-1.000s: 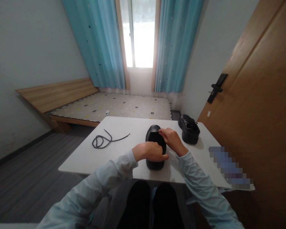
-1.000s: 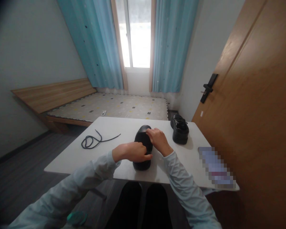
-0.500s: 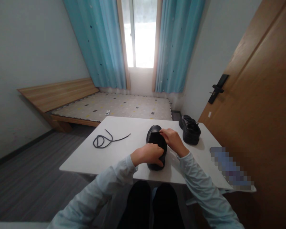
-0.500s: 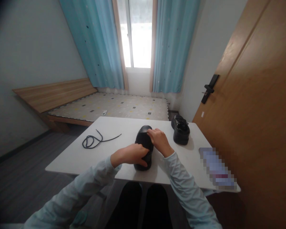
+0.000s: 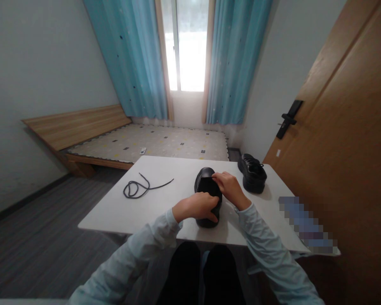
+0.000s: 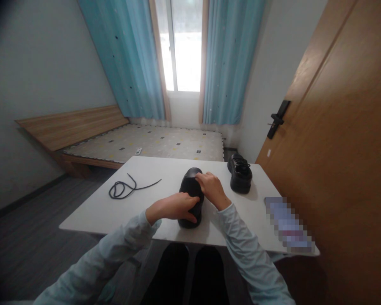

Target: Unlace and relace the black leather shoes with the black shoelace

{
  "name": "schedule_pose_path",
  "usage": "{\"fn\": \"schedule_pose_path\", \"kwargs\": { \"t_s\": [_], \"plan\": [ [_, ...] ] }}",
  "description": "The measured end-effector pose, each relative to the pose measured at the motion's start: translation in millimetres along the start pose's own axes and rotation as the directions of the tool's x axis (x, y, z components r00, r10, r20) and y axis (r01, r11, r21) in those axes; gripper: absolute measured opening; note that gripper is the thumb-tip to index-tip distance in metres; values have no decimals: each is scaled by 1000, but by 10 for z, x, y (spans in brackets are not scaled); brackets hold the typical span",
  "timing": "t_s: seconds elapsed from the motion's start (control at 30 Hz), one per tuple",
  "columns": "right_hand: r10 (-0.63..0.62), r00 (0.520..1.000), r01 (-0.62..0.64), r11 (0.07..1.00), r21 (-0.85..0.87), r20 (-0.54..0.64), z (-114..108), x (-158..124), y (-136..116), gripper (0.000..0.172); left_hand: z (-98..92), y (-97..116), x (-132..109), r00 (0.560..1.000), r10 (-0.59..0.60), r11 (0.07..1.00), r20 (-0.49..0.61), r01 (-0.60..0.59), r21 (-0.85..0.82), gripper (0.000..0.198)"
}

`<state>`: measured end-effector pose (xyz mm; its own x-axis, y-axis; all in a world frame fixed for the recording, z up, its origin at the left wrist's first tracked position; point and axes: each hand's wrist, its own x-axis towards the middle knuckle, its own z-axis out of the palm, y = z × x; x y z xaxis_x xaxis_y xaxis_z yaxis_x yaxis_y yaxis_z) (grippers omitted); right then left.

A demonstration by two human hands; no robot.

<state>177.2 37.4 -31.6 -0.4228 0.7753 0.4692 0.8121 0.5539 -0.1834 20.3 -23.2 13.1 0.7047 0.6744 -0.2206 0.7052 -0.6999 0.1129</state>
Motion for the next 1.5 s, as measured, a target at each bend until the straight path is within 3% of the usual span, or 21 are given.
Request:
{"fn": "schedule_pose_path", "kwargs": {
  "t_s": [0.2, 0.3, 0.4, 0.47, 0.53, 0.57, 0.63, 0.7, 0.8, 0.87, 0.93, 1.03, 1.1, 1.3, 1.5],
  "plan": [
    [-5, 999, 6, 999, 33, -36, 33, -17, 18, 21, 62, -41, -35, 993, 40, 996, -107, -48, -75, 38],
    [-4, 999, 7, 999, 54, -53, 49, -28, 22, 20, 13, -100, -110, 981, 84, 964, -173, -124, -237, 34],
    [-26, 998, 30, 997, 64, -61, 45, -38, 18, 17, -125, -223, -239, 960, 100, 858, -261, -216, -466, 26],
    [-47, 997, 51, 996, 71, -59, 34, -43, 16, 16, -229, -374, -331, 936, 24, 764, -350, -243, -598, 26],
    [-60, 997, 64, 995, 75, -47, 20, -48, 16, 13, -308, -602, -405, 896, -149, 694, -418, -206, -690, 28],
    [-64, 997, 67, 995, 74, -39, 15, -50, 16, 11, -329, -744, -433, 854, -265, 688, -447, -157, -708, 29],
    [-74, 997, 75, 995, 63, -25, 7, -55, 15, 7, -329, -1071, -469, 723, -494, 699, -482, 2, -715, 30],
    [-88, 996, 89, 995, 45, -15, 6, -62, 13, 6, -270, -1416, -490, 536, -683, 680, -496, 218, -700, 30],
    [-122, 993, 122, 992, 28, -6, 17, -73, 12, 9, -102, -1858, -520, 287, -858, 511, -425, 546, -663, 27],
    [-137, 990, 137, 990, 25, -6, 30, -79, 15, 13, 32, -2056, -545, 178, -917, 375, -356, 684, -625, 31],
    [-137, 991, 137, 990, 24, -8, 41, -84, 22, 16, 165, -2176, -568, 121, -956, 261, -267, 764, -590, 42],
    [-130, 992, 130, 991, 8, 6, 42, -89, 28, 18, 355, -2271, -592, 80, -976, 177, -201, 832, -526, 62],
    [-136, 990, 136, 991, -14, 30, 28, -89, 25, 17, 472, -2318, -602, 83, -980, 164, -181, 852, -497, 66],
    [-153, 982, 157, 987, -30, 115, -40, -78, 6, 14, 710, -2452, -641, 99, -987, 147, -128, 875, -461, 53],
    [-174, 971, 170, 985, 35, 166, -63, -44, 19, 15, 724, -2513, -632, 109, -985, 159, -134, 878, -452, 41]
  ]
}}
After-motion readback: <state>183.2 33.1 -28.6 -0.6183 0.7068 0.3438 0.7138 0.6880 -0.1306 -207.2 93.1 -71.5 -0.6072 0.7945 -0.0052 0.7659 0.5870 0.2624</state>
